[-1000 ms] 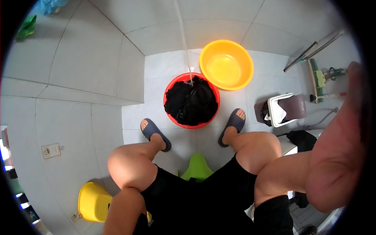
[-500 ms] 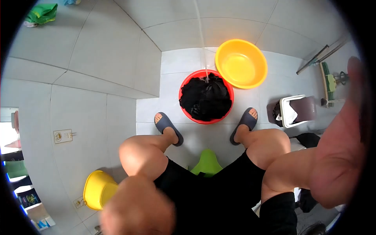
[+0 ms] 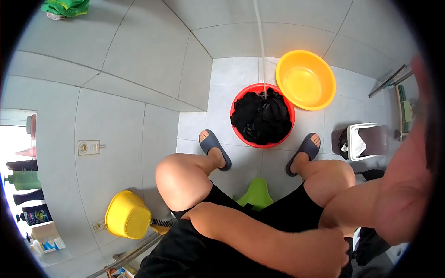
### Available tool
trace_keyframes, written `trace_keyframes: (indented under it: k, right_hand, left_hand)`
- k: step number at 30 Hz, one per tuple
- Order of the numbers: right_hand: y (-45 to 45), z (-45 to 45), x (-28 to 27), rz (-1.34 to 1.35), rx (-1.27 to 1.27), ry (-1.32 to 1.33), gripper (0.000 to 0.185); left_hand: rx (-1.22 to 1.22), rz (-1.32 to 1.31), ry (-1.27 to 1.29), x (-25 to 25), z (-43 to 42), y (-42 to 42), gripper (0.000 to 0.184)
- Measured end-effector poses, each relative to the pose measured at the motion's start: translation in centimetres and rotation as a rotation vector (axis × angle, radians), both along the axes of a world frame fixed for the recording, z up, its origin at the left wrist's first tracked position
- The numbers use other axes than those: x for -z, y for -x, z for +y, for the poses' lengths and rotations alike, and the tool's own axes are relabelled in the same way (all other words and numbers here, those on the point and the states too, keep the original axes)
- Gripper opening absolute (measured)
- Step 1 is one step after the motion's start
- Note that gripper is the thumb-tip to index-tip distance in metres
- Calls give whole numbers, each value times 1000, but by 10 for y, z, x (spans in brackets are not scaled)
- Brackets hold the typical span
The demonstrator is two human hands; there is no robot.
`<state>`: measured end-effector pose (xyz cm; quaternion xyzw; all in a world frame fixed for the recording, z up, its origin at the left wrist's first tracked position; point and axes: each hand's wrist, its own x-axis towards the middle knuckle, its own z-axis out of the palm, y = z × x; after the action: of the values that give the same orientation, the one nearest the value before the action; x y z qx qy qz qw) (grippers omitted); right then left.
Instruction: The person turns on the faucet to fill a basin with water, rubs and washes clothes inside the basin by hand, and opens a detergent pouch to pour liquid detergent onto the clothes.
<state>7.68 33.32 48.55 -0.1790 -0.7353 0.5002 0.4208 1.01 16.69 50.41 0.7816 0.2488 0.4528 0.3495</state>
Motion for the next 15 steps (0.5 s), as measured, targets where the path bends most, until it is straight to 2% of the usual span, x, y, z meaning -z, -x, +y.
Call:
trace_keyframes:
  k: [1, 2, 4, 5, 6, 8, 9, 10, 12, 13, 14, 15]
  right_hand:
    - [-2, 1, -1, 2, 1, 2, 38]
    - [-4, 2, -2, 9, 3, 5, 38]
    - [-7, 4, -4, 10, 6, 15, 38]
    - [-7, 4, -3, 8, 6, 21, 38]
    - [-7, 3, -2, 6, 0, 27, 38]
    - [-3, 2, 0, -2, -12, 31, 37]
    - [0, -2, 2, -10, -23, 37, 37]
    - [2, -4, 3, -18, -34, 40, 37]
    - [7, -8, 5, -31, -50, 49, 37]
    - [10, -9, 6, -33, -60, 51, 37]
    - [10, -9, 6, -35, -62, 53, 37]
    - [10, -9, 6, -35, -62, 57, 36]
  left_hand:
    - [-108, 91, -224, 10, -1, 0, 14]
    - [-147, 17, -123, 8, 0, 17, 15]
    - [-234, -566, -91, 5, 3, 42, 14]
    - [-535, -887, -169, -7, -1, 33, 22]
    - [-533, -881, -167, -12, -3, 33, 22]
    - [-176, -835, 125, -20, -13, 34, 13]
    - [-2, -806, 269, -24, -16, 33, 19]
    - [-114, -666, -241, -28, 8, 14, 21]
    - [229, -23, 134, -32, -1, 7, 23]
    - [220, -22, 135, -5, -5, -18, 23]
    - [193, -232, -246, 46, -3, -60, 22]
    - [164, -439, -628, 73, -2, -82, 20]
